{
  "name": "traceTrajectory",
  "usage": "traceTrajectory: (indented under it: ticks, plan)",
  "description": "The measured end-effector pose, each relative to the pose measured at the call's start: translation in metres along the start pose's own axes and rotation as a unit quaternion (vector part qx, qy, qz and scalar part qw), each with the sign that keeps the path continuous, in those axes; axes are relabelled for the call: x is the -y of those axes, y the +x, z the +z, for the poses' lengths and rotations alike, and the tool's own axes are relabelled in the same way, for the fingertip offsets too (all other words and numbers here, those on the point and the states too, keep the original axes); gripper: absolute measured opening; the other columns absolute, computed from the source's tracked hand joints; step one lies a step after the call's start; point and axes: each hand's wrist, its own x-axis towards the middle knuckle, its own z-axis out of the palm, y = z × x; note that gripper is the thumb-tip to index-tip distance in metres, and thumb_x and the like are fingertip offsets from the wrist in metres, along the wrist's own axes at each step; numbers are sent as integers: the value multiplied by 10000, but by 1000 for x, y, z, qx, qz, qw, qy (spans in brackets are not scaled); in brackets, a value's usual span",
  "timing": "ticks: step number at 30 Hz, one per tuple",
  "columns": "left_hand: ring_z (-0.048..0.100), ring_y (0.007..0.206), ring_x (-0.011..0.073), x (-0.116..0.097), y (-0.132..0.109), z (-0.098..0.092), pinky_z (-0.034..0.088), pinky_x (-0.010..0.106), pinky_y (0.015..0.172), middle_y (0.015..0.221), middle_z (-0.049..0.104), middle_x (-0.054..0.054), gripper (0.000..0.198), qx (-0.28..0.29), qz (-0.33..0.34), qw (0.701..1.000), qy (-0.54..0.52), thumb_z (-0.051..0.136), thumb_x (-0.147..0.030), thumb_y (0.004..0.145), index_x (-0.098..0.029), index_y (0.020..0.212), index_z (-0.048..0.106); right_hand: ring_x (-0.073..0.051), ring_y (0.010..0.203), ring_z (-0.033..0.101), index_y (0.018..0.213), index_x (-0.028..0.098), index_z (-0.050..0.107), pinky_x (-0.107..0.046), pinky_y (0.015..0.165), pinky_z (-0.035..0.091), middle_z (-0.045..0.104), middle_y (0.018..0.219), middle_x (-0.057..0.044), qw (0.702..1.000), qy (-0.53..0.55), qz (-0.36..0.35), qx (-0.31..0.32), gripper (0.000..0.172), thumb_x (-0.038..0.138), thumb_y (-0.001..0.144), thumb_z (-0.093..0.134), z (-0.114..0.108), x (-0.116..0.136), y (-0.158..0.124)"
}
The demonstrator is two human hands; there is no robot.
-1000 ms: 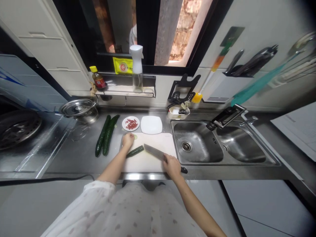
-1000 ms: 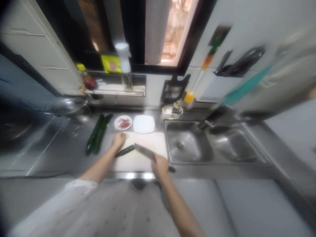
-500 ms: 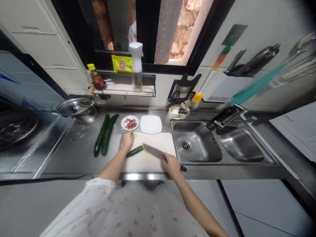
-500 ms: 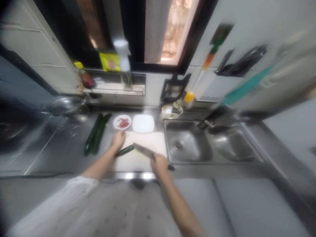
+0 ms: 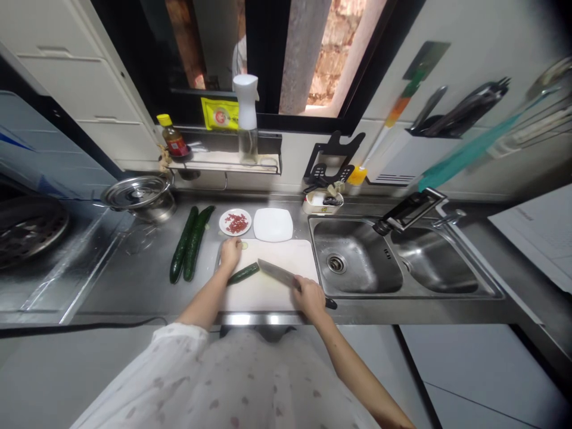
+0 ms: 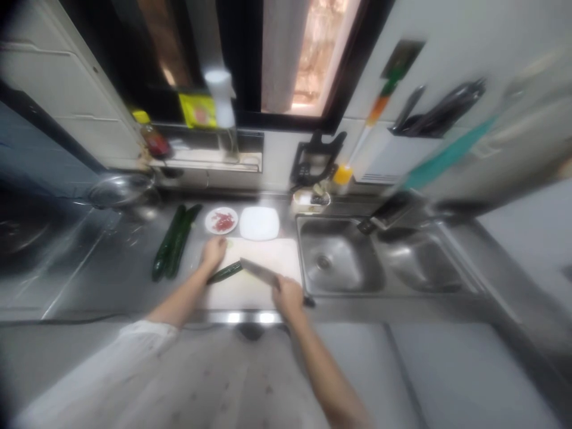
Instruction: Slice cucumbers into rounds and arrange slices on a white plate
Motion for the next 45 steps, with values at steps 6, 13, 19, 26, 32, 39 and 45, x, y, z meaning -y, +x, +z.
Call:
traceTrajectory:
  ticks: [6,13,19,26,32,39,45]
  plan:
    - [603,946,209,4,-13,-1,439,298,861,1001,685,81,224,-23,16,998,-53,542,-244,836,-183,996,687,-183,981,589,1212,234,604,-249,798,363,687,1075,-58,1000,6,7,5,383,221,842,507,-2,3,-1]
    - [609,929,203,7,-55,1,455,314,874,961,676,66,194,-19,73,992,-99,538,-292,857,-195,925,692,-169,895,623,1118,270,644,-233,710,358,712,960,-28,998,54,32,-7,293,304,924,427,-6,9,-1]
    - [586,960,204,5,-87,-4,441,323,884,977,666,62,205,-23,132,988,-80,514,-317,895,-212,931,686,-164,907,630,1137,273,643,-217,702,364,718,973,-20,995,83,45,-14,311,317,935,411,-5,17,3]
    - [576,936,202,7,-97,-7,429,330,868,947,661,57,202,-11,180,982,-55,504,-304,907,-222,934,686,-149,853,631,1080,237,657,-211,659,349,723,945,-20,992,121,31,-12,325,306,962,362,-3,31,8]
    - [569,936,199,3,-97,-7,419,327,856,959,655,58,211,9,217,975,-51,495,-299,920,-226,993,680,-156,850,629,1045,188,648,-217,659,336,718,951,-51,994,108,10,21,317,303,971,362,-4,41,10]
    - [563,973,196,5,-93,-4,416,333,884,992,650,66,239,26,239,970,-41,501,-305,921,-239,1055,688,-179,858,641,1025,182,634,-240,668,351,710,948,-84,997,48,-5,54,320,296,973,340,-1,53,11]
    - [572,972,195,12,-91,1,436,328,865,1029,646,58,274,42,280,959,-22,545,-329,897,-256,1134,662,-182,866,645,1044,179,622,-246,702,377,706,951,-93,997,39,-30,62,340,297,983,309,0,65,11]
